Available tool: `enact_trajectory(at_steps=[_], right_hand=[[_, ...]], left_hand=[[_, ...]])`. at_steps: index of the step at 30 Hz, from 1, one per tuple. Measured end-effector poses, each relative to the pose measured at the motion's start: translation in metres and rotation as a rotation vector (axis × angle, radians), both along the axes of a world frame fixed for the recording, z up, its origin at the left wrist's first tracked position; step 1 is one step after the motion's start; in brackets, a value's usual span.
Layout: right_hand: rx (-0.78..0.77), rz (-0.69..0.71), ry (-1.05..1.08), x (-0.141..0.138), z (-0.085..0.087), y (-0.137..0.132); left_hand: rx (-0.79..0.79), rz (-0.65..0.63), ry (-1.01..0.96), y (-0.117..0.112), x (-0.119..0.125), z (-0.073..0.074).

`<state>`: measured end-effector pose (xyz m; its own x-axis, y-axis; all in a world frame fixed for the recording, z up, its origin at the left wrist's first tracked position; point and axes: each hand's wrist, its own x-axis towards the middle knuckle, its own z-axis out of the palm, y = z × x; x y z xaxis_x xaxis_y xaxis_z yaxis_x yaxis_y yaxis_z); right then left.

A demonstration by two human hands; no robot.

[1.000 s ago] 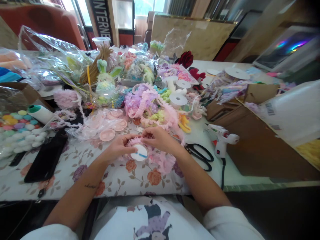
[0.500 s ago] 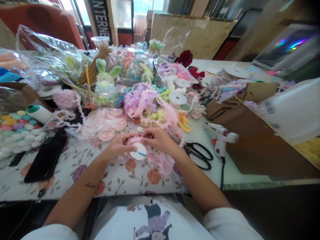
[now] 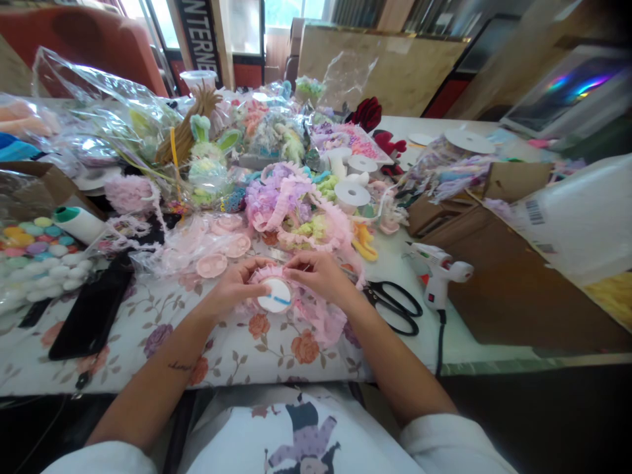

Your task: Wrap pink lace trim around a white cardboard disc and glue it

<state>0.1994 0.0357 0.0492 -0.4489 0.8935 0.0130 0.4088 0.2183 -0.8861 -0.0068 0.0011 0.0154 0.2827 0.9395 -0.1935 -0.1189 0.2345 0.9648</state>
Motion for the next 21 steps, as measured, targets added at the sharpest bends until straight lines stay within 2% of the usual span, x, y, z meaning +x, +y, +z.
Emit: enact_trajectory(at_steps=[12,21], right_hand=[[0.127,-0.086,-0.058,-0.0005,-0.0069,-0.0092],[-0.014,-0.065,0.0,0.0035,-0.0049,-0.0081]], left_hand=[[0.009,0.023,-0.002,-0.0003,-0.0004,-0.0018],[0.011,0.023,0.009,-0.0008,-0.0008,-0.0015]])
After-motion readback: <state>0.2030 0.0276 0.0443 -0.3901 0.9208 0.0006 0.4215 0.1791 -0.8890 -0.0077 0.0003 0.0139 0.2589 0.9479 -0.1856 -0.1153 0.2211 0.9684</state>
